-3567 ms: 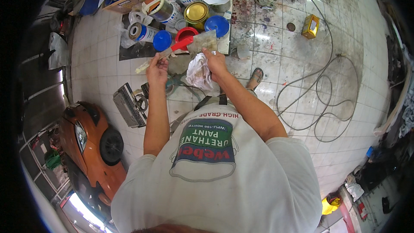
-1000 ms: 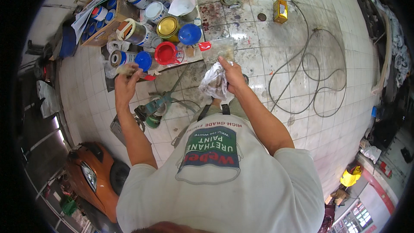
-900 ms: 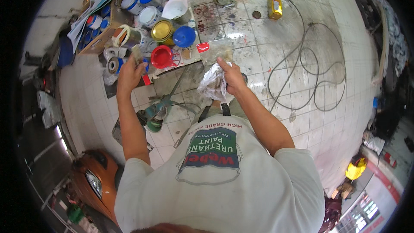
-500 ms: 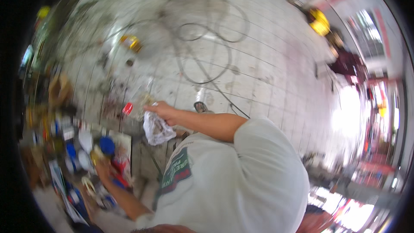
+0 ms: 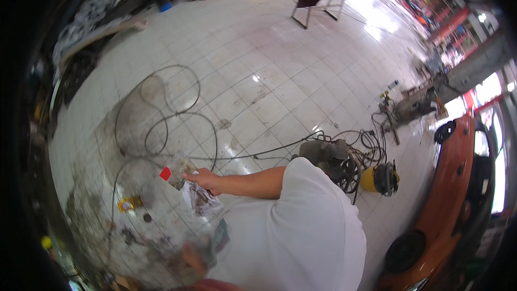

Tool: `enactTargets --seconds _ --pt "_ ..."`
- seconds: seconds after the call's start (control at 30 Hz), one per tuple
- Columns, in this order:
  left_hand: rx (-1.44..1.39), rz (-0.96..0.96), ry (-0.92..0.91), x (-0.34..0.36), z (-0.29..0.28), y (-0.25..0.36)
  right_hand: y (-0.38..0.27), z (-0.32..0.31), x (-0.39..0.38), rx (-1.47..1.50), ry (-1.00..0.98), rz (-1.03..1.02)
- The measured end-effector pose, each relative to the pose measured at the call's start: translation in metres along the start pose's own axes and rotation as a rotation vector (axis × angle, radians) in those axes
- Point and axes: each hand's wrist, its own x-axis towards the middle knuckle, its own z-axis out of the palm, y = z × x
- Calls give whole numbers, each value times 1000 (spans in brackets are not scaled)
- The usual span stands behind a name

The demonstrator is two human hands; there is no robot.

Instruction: The person retrieves a red paint can from a shelf, opens it, and uses a stick to transfer red paint into a smaller container. The person then closes the can and returns it to the shelf.

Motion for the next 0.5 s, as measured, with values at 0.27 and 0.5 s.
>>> enactTargets --seconds 0.27,0.5 --pt "-638 65 -649 113 242 340 -123 -125 -11 284 170 -251" --pt "-608 -13 -1065 143 406 485 -225 -216 -37 580 494 -436"
